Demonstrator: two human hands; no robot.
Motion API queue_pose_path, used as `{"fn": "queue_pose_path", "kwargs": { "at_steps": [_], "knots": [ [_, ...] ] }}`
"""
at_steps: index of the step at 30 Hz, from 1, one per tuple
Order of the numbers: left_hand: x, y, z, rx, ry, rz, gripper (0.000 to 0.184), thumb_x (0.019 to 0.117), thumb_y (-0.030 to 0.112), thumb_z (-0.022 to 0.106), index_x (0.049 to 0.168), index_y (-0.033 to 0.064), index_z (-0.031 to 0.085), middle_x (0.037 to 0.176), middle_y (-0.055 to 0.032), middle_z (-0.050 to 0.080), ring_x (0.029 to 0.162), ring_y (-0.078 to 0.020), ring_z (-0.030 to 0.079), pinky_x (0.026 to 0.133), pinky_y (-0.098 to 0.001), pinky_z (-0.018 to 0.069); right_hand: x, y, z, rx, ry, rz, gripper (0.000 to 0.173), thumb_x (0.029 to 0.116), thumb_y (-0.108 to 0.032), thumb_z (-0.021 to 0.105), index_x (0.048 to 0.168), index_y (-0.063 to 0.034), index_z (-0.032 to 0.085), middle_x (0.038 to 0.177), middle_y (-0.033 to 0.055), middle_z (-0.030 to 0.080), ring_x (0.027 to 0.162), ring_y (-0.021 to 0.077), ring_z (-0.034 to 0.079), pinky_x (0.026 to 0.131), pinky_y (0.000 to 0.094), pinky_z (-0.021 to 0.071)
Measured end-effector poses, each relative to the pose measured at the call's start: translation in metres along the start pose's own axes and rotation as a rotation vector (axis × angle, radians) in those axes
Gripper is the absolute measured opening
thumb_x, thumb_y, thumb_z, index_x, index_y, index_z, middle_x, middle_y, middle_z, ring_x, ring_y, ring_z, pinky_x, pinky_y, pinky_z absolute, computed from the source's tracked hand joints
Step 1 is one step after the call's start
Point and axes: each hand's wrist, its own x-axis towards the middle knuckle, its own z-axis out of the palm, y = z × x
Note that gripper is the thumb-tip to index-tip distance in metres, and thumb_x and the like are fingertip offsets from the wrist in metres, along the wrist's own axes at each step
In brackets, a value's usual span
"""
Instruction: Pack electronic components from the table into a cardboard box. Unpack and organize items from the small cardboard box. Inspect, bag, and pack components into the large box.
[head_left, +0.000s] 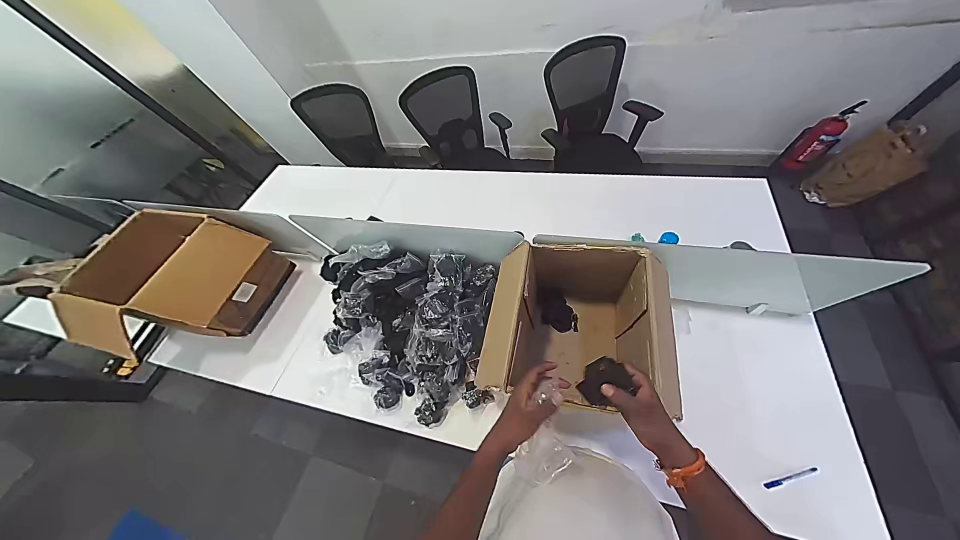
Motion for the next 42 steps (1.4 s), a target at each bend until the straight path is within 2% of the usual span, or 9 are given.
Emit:
{"fn": "queue_pose_path", "kwargs": {
  "at_steps": [3, 7, 17, 22, 26, 30, 32, 37, 42],
  "knots": [
    [0.007, 0.000, 0.020, 0.014, -0.096, 0.109, 0.071, 0.0871, 0.021, 0.080, 0.146, -0.0023, 0.047, 0.134, -0.0141, 0.063, 0.112, -0.0177, 0.067, 0.094, -0.0360, 0.0585, 0.006, -0.002, 0.013, -0.441, -0.235, -0.113, 0.030, 0.0818, -0.019, 0.084, 0.106, -0.0069, 0.071, 0.110, 0.0044, 0.069, 0.102, 0.0125, 0.066, 0.088, 0.0289, 0.0586],
    [0.012, -0.002, 0.026, -0.202, 0.249, 0.057, 0.034, 0.0930, 0.016, 0.072, 0.118, -0.0048, 0.064, 0.095, -0.0107, 0.073, 0.074, -0.0166, 0.070, 0.067, -0.0339, 0.0614, 0.002, -0.011, 0.021, -0.369, -0.313, -0.096, 0.068, 0.0840, -0.009, 0.081, 0.145, -0.0016, 0.051, 0.145, 0.0152, 0.050, 0.116, 0.0242, 0.065, 0.095, 0.0393, 0.0620],
    [0.026, 0.004, 0.012, -0.781, 0.674, 0.125, 0.043, 0.1105, 0.036, 0.042, 0.140, 0.0047, 0.046, 0.125, -0.0169, 0.068, 0.092, -0.0193, 0.072, 0.071, -0.0315, 0.0609, -0.022, 0.016, 0.031, -0.371, -0.257, 0.076, 0.129, 0.0621, -0.044, 0.096, 0.160, -0.0106, 0.019, 0.156, 0.0102, 0.041, 0.130, 0.0224, 0.057, 0.095, 0.0412, 0.0606],
    [0.028, 0.000, 0.016, -0.620, 0.703, 0.224, 0.036, 0.1044, 0.020, 0.055, 0.131, -0.0042, 0.052, 0.113, -0.0186, 0.069, 0.100, -0.0243, 0.071, 0.089, -0.0422, 0.0604, -0.019, 0.031, 0.048, -0.197, 0.041, -0.177, 0.040, 0.0904, -0.006, 0.073, 0.126, 0.0020, 0.058, 0.101, 0.0093, 0.073, 0.088, 0.0183, 0.072, 0.077, 0.0344, 0.0627],
    [0.020, 0.005, -0.007, -0.232, 0.667, 0.225, 0.021, 0.0947, 0.009, 0.068, 0.109, -0.0066, 0.069, 0.097, -0.0139, 0.076, 0.091, -0.0201, 0.074, 0.087, -0.0380, 0.0617, -0.004, 0.006, 0.020, -0.307, 0.060, -0.232, 0.034, 0.0951, -0.006, 0.066, 0.127, 0.0006, 0.055, 0.101, 0.0060, 0.074, 0.084, 0.0138, 0.072, 0.072, 0.0300, 0.0620],
    [0.016, 0.009, -0.023, 0.052, 0.512, 0.052, 0.061, 0.0983, 0.016, 0.065, 0.152, 0.0045, 0.039, 0.117, -0.0177, 0.069, 0.097, -0.0228, 0.072, 0.085, -0.0397, 0.0621, 0.006, -0.015, -0.010, -0.381, -0.212, -0.251, 0.016, 0.0942, -0.015, 0.070, 0.108, -0.0075, 0.072, 0.100, -0.0022, 0.073, 0.091, 0.0058, 0.069, 0.084, 0.0260, 0.0595],
    [0.018, 0.007, -0.024, 0.135, 0.361, 0.053, 0.062, 0.1037, 0.013, 0.053, 0.159, 0.0082, 0.025, 0.129, -0.0138, 0.067, 0.100, -0.0215, 0.073, 0.081, -0.0394, 0.0632, 0.013, -0.016, -0.017, -0.369, -0.282, -0.271, 0.017, 0.0934, -0.019, 0.073, 0.107, -0.0089, 0.075, 0.104, -0.0022, 0.073, 0.098, 0.0067, 0.068, 0.090, 0.0275, 0.0587],
    [0.025, -0.012, -0.015, 0.082, 0.043, 0.137, 0.036, 0.1023, 0.006, 0.037, 0.113, 0.0033, 0.071, 0.138, -0.0119, 0.058, 0.104, -0.0180, 0.065, 0.074, -0.0321, 0.0593, 0.028, -0.006, -0.012, -0.182, -0.240, -0.121, 0.059, 0.0867, -0.009, 0.078, 0.138, -0.0010, 0.050, 0.099, 0.0074, 0.069, 0.087, 0.0169, 0.068, 0.080, 0.0342, 0.0593],
    [0.029, -0.025, -0.007, 0.062, -0.048, 0.178, 0.054, 0.0978, 0.052, 0.059, 0.117, 0.0025, 0.071, 0.132, -0.0108, 0.059, 0.114, -0.0159, 0.060, 0.091, -0.0323, 0.0555, 0.036, 0.000, -0.008, -0.142, -0.190, 0.070, 0.073, 0.0886, -0.007, 0.074, 0.151, -0.0048, 0.036, 0.108, 0.0136, 0.073, 0.094, 0.0226, 0.072, 0.083, 0.0379, 0.0611]
  ]
}}
